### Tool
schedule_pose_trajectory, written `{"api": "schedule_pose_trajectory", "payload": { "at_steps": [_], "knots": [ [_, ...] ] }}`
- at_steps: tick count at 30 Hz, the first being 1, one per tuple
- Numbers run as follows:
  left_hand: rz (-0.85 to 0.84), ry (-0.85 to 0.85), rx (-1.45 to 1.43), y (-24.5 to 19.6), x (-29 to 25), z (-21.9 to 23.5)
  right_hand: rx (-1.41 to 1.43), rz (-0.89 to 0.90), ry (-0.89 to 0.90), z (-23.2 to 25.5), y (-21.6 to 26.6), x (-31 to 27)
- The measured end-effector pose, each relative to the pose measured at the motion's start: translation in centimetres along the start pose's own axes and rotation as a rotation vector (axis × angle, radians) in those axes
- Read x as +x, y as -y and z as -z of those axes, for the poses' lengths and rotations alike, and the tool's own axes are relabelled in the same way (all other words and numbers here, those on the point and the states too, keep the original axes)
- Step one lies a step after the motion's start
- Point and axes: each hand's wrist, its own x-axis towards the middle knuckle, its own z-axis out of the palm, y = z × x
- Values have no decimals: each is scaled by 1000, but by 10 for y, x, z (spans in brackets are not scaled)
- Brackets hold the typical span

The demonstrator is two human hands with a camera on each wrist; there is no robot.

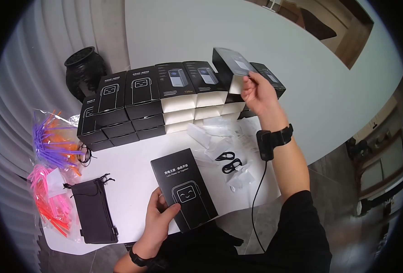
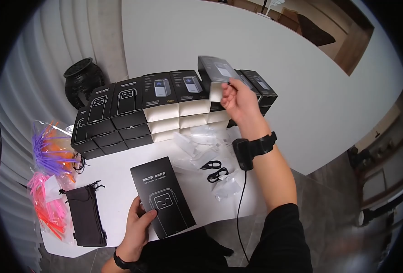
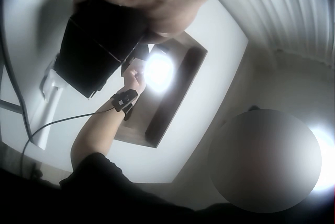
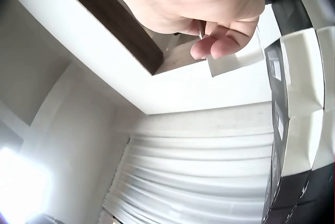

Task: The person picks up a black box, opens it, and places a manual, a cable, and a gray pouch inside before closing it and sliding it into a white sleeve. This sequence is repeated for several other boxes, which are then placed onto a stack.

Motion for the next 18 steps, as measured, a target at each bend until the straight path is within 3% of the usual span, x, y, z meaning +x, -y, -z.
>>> {"api": "schedule_pose_trajectory", "payload": {
  "at_steps": [3, 8, 11, 15, 18],
  "knots": [
    [17, 2, -12, 1, -1, 0, -37, 19, 72, -10, -22, -11],
    [17, -8, -5, 2, -4, 3, -109, -35, -10, -46, -62, -30],
    [3, -12, 0, 1, -8, 6, -98, -71, 63, -60, -71, -38],
    [-7, -15, 6, -2, -9, 10, -182, -446, 401, -50, -54, -53],
    [-34, -9, -15, -6, -4, 10, -593, -118, 334, -41, -22, -75]
  ]
}}
